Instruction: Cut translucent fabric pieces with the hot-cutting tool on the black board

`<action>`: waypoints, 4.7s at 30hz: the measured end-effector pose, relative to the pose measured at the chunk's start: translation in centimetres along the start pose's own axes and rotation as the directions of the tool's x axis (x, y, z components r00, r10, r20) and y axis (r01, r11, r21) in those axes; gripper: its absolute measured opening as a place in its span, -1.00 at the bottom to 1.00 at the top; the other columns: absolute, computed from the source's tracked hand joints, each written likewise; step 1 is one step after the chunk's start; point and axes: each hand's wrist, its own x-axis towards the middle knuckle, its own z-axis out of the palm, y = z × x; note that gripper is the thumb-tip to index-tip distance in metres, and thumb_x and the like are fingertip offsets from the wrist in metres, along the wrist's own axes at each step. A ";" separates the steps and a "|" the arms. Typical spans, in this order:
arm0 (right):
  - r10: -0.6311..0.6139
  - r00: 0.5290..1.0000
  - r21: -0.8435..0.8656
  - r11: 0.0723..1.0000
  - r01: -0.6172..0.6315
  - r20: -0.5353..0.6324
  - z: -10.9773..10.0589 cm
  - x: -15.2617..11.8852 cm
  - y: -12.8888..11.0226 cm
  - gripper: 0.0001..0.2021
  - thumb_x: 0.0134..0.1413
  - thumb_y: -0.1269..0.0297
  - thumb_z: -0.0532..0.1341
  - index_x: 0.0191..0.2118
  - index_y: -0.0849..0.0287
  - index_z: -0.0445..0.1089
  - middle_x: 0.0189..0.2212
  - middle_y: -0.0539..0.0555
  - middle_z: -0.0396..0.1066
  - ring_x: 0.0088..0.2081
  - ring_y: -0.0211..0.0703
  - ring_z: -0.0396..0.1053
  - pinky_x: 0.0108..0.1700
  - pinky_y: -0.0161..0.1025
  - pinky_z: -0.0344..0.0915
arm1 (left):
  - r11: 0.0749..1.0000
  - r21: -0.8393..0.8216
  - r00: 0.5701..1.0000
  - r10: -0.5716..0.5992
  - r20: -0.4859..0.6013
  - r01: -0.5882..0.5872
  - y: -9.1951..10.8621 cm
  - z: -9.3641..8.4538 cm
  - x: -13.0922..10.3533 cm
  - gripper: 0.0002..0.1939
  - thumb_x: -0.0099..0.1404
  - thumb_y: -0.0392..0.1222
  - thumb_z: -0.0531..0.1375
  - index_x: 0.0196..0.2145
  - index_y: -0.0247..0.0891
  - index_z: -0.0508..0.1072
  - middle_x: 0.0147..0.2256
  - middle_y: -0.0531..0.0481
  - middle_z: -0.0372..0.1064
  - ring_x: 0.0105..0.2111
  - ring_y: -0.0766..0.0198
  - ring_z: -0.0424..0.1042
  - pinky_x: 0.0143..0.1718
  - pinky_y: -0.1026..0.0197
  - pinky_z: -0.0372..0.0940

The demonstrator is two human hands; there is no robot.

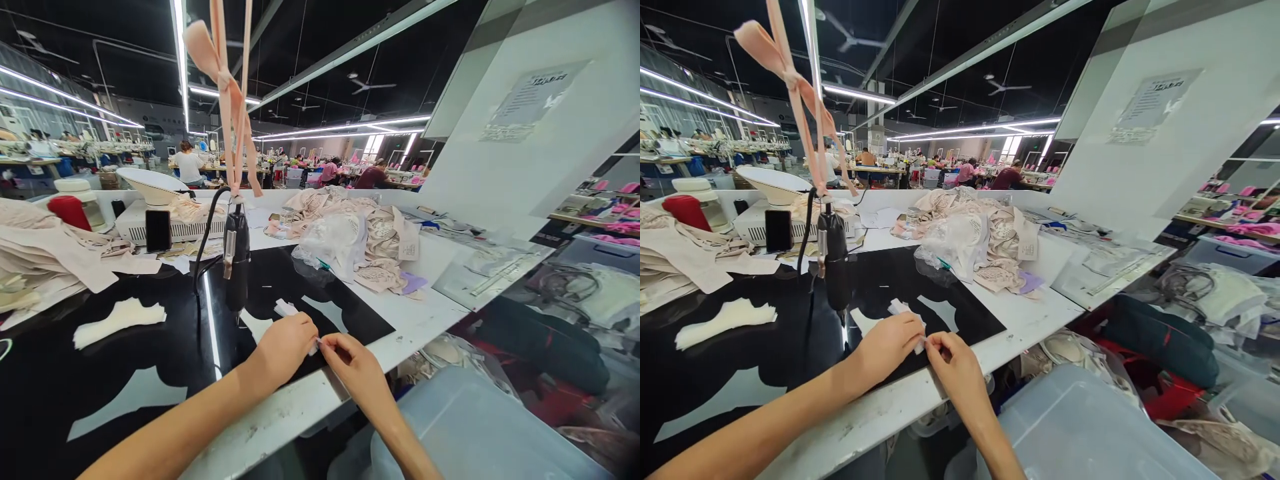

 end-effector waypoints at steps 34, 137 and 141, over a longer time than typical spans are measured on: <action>-0.128 0.910 0.537 0.836 -0.115 0.395 3.3 -3.2 -11.2 -0.57 0.07 -0.20 0.27 -0.19 0.05 0.57 -0.31 0.08 0.56 -0.26 -0.02 0.48 -0.20 -0.22 0.40 | 0.732 -0.579 0.916 -0.396 0.069 0.360 2.7 -11.0 -12.8 -0.84 0.36 -0.08 0.16 -0.17 -0.17 0.45 -0.53 0.19 0.39 -0.59 0.40 0.36 -0.53 0.37 0.22; -0.046 0.868 0.579 0.762 -0.289 0.494 11.1 -3.2 -16.4 -0.60 0.11 -0.16 0.29 -0.10 0.02 0.34 -0.48 -0.09 0.36 -0.45 -0.21 0.30 -0.32 -0.26 0.29 | 0.162 -0.888 0.677 -0.709 0.199 0.431 -3.5 -12.1 -21.3 -0.64 0.17 0.06 0.37 -0.37 -0.27 0.40 -0.47 0.06 0.44 -0.57 0.33 0.46 -0.53 0.31 0.33; -0.089 0.891 0.461 0.876 -0.144 0.446 11.3 -3.1 -15.8 -0.73 0.16 -0.06 0.28 -0.26 0.04 0.45 -0.49 -0.04 0.35 -0.44 -0.19 0.30 -0.36 -0.28 0.27 | 0.275 -0.843 0.670 -0.731 0.129 0.461 -4.8 -12.4 -21.2 -0.74 0.25 -0.01 0.29 -0.36 -0.27 0.41 -0.48 0.08 0.41 -0.61 0.38 0.36 -0.59 0.33 0.29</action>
